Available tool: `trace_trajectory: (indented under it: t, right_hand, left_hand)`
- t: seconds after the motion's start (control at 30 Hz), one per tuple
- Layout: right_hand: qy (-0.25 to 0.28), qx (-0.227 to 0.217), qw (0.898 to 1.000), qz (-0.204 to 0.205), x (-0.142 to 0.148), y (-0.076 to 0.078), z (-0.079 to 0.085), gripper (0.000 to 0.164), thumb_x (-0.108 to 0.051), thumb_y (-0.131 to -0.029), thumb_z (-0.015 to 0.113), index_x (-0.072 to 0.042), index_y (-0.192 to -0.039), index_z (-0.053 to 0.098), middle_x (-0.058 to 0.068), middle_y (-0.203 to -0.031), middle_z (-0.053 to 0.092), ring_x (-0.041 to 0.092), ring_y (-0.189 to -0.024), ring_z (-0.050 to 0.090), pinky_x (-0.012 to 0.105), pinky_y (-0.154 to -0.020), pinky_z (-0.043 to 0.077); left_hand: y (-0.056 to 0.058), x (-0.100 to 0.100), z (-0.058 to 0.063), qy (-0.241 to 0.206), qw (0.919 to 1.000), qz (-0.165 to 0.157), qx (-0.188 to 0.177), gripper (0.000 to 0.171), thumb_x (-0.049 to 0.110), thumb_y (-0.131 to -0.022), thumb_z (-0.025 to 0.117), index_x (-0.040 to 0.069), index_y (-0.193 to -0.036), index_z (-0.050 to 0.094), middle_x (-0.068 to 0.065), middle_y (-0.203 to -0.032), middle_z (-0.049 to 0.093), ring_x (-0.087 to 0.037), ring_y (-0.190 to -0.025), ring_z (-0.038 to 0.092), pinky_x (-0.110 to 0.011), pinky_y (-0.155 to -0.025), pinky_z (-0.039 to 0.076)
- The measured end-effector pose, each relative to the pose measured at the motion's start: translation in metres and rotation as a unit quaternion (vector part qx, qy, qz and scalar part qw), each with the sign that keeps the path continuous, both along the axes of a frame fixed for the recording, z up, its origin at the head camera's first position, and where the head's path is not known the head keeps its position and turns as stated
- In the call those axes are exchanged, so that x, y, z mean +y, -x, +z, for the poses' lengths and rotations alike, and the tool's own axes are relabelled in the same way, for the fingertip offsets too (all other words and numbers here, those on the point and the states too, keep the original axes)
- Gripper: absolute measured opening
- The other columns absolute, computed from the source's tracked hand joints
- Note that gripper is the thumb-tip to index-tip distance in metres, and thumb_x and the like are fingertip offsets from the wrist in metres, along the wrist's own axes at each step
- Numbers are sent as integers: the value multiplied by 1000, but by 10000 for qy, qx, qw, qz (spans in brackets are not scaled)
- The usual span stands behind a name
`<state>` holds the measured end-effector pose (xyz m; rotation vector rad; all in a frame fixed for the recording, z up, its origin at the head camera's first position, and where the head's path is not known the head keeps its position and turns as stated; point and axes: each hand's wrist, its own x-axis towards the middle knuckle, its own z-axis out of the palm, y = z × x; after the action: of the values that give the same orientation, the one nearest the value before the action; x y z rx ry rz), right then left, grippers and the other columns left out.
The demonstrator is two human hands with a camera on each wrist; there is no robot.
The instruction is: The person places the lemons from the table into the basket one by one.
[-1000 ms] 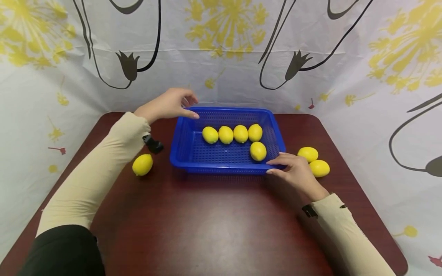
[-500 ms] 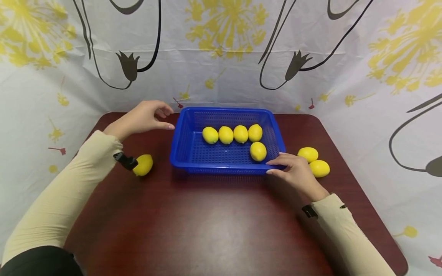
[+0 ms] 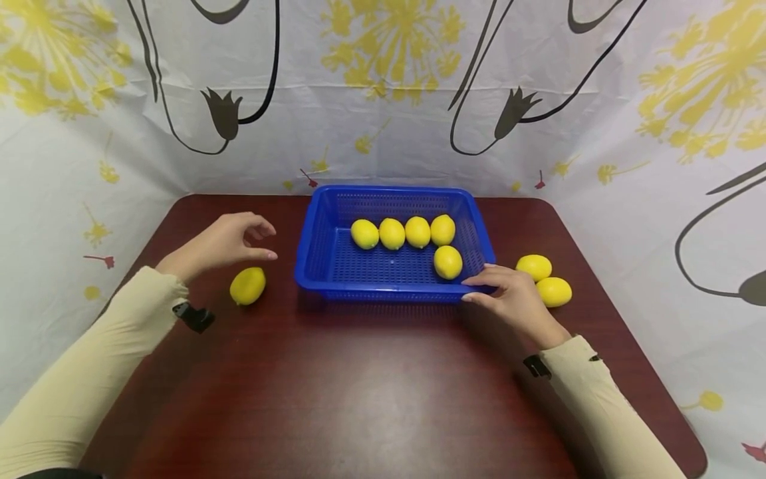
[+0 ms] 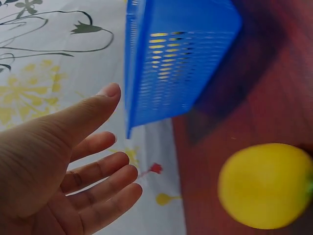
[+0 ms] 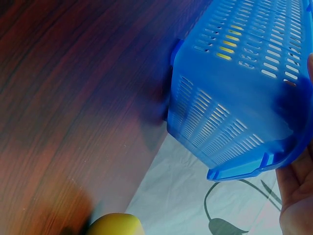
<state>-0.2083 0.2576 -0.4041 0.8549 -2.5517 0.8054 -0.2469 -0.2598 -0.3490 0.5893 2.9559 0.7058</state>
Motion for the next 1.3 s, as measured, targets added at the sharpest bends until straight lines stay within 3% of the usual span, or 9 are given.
trace_trajectory:
  t: [0.23, 0.47, 0.63, 0.97, 1.13, 1.3]
  right_hand:
    - [31, 9, 10000, 17, 1, 0, 0, 28, -14, -71, 88, -15, -98, 80, 1, -93, 78, 35, -113, 67, -2, -73, 46]
    - [15, 40, 10000, 16, 1, 1, -1, 28, -13, -70, 88, -15, -97, 80, 2, -94, 78, 35, -113, 67, -2, -74, 45]
    - [36, 17, 10000, -11, 1, 0, -1, 28, -13, -70, 88, -15, -97, 80, 2, -95, 78, 36, -113, 67, -1, -72, 46]
    - [1, 24, 10000, -25, 1, 0, -2, 28, -14, -71, 88, -15, -97, 80, 3, -95, 79, 37, -114, 66, -2, -73, 45]
    - [7, 19, 10000, -30, 1, 1, -2, 28, -14, -70, 88, -15, -98, 80, 4, -97, 79, 37, -114, 66, -3, -74, 44]
    - [20, 34, 10000, -16, 1, 1, -2, 28, -13, -70, 88, -14, -97, 80, 4, -97, 78, 36, -113, 67, -3, -73, 45]
  left_hand:
    - [-11, -11, -23, 109, 9999, -18, -86, 45, 37, -82, 80, 7, -112, 67, -13, -109, 70, -32, -104, 67, -46, -87, 58]
    - [-20, -17, -36, 146, 9998, -125, -46, 40, 32, -80, 82, 9, -110, 69, -11, -107, 71, -28, -99, 68, -45, -85, 57]
    - [-26, -19, -42, 419, 9987, -294, -32, 43, 38, -78, 83, 11, -109, 72, -8, -108, 70, -23, -95, 63, -40, -82, 53]
    - [-33, -24, -54, 697, 9958, -274, -522, 68, 36, -72, 86, 7, -129, 64, -22, -131, 52, -43, -119, 47, -53, -93, 46]
    - [-34, -27, -59, 690, 9955, -197, -617, 77, 30, -74, 86, 5, -140, 54, -24, -135, 47, -44, -122, 44, -59, -97, 46]
    - [-33, -25, -65, 683, 9966, -45, -460, 71, 26, -79, 83, 1, -139, 54, -25, -131, 52, -42, -117, 49, -58, -99, 47]
